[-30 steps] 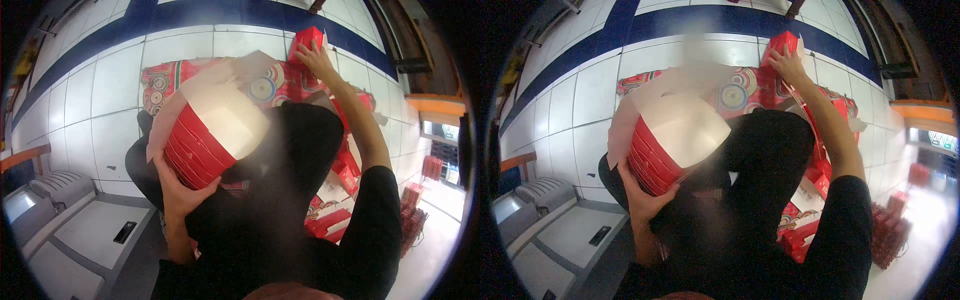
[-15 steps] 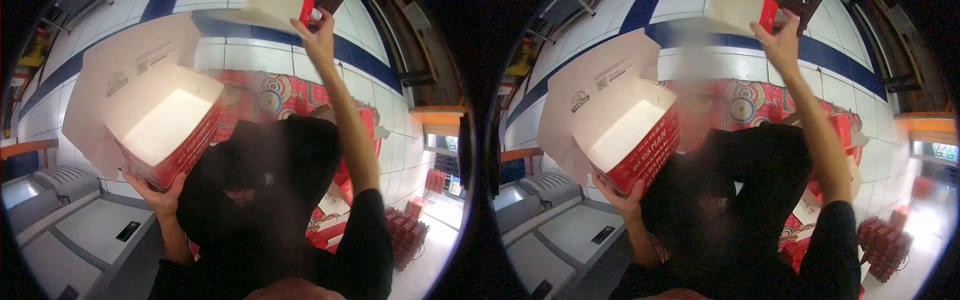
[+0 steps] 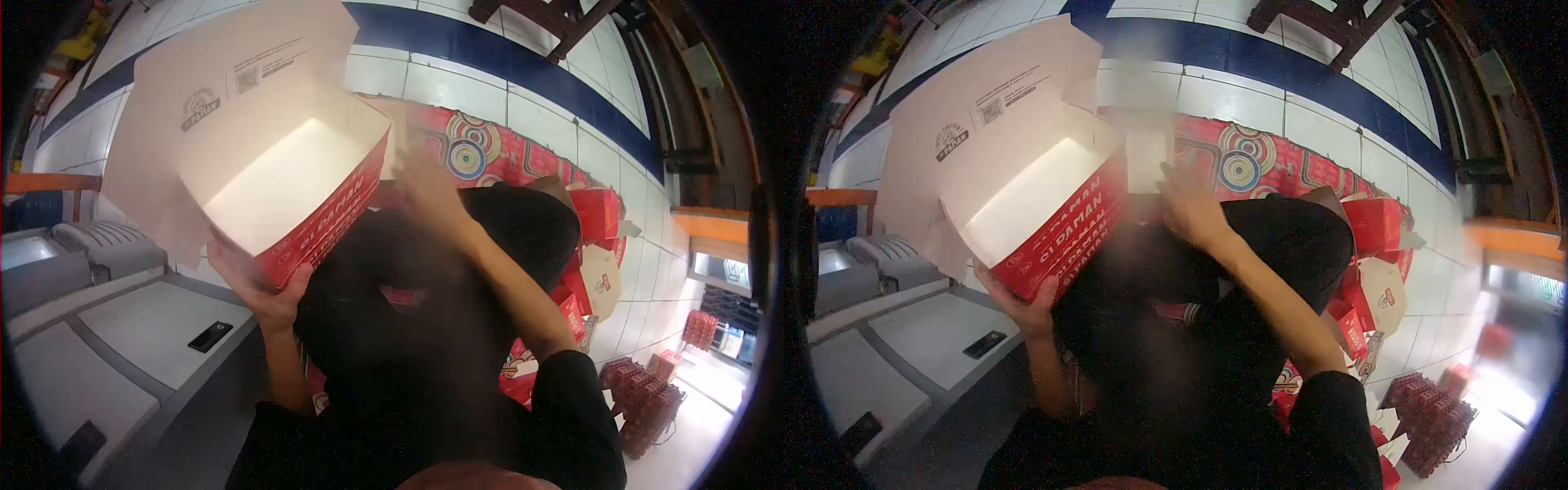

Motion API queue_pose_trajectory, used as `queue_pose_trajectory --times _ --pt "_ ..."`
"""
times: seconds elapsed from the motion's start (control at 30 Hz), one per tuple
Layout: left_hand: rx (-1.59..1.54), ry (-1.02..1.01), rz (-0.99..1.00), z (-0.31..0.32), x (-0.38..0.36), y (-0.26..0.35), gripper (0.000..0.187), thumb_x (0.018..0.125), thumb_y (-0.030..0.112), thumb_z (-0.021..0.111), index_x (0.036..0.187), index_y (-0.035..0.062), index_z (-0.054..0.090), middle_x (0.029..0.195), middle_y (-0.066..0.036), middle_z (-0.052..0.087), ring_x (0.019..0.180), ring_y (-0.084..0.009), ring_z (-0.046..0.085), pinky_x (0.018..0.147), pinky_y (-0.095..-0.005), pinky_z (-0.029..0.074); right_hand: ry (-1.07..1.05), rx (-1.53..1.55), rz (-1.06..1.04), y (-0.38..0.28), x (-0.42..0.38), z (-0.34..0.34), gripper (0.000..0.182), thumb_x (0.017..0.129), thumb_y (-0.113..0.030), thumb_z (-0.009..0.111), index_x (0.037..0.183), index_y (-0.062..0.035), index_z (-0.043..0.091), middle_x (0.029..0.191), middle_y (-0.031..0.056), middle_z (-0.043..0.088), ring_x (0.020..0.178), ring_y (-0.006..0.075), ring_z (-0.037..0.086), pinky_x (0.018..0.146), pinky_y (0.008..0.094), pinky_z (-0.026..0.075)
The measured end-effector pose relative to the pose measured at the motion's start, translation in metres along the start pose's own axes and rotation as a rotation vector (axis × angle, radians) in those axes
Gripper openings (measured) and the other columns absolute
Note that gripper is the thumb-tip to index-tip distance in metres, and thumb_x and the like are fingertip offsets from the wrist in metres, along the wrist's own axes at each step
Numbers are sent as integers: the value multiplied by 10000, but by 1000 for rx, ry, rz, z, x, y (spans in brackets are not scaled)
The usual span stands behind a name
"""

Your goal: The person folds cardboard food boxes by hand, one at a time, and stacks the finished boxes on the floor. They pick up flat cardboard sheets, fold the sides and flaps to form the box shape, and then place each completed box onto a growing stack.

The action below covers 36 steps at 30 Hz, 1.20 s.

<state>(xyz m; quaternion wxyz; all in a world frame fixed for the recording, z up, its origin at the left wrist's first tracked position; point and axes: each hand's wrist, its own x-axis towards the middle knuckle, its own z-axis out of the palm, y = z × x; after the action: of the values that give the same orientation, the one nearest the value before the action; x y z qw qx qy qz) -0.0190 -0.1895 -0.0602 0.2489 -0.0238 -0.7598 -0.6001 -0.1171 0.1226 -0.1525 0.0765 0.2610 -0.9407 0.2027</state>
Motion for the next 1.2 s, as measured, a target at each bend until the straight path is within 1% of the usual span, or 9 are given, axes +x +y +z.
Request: queue_pose_trajectory --times 0.1,0.17,0.27,0.3,0.4,0.5,0.63,0.9,1.2 --pt "-15 33 -85 5 -2 4 1229 690 174 912 1633 2 143 1520 -173 412 1382 -320 466 1171 -458 412 42 -36 -180 4 23 61 497 864 -258 757 1291 -36 631 1452 215 587 1427 389 490 1209 542 372" --pt "8 30 -64 7 -5 3 1226 688 174 922 1619 4 143 1522 -180 414 1392 -330 459 1176 -463 402 -343 -121 -61 6 43 81 393 854 -334 759 1120 -48 720 1286 190 706 1317 336 616 1168 520 420" --pt "88 -32 -33 8 -1 12 1267 661 185 953 1606 6 129 1529 -206 407 1411 -342 440 1185 -475 384 -27 240 345 49 43 171 233 734 -291 785 818 -73 781 907 203 772 850 385 777 783 494 613" --pt "113 -63 -5 10 0 15 1289 647 193 966 1604 6 124 1533 -217 403 1416 -347 433 1186 -479 380 63 180 388 2 55 73 245 735 -287 757 831 -64 783 879 222 760 811 414 767 670 483 615" --pt "136 -115 28 15 8 25 1260 652 214 981 1556 -5 131 1459 -241 392 1368 -356 456 1135 -490 408 263 237 331 16 45 -26 313 1028 -180 624 1285 0 627 1056 258 733 956 443 708 835 510 550" --pt "134 -173 37 27 12 25 1256 629 212 992 1551 -5 168 1434 -230 407 1338 -345 481 1098 -494 445 322 553 510 -1 14 -150 363 1051 -230 681 1302 27 631 1091 99 737 907 148 684 795 305 554" --pt "254 -299 22 46 17 35 1346 571 255 1006 1596 21 166 1514 -242 370 1434 -395 429 1185 -537 402 548 903 518 -59 -21 -247 408 1048 -136 670 1401 45 572 1199 108 724 1061 137 687 921 293 543" --pt "260 -421 209 73 4 49 1167 536 241 988 1502 37 367 1441 -206 470 1360 -404 437 1139 -541 347 242 876 553 -96 -22 -219 384 1013 -85 702 1360 41 596 1176 88 733 1019 123 688 869 287 558" --pt "232 -434 244 69 -2 43 1164 527 265 989 1495 32 386 1443 -205 474 1356 -397 441 1139 -541 344 420 764 507 -112 -16 -202 313 990 -66 716 1248 79 612 1091 149 758 976 152 717 846 297 567"
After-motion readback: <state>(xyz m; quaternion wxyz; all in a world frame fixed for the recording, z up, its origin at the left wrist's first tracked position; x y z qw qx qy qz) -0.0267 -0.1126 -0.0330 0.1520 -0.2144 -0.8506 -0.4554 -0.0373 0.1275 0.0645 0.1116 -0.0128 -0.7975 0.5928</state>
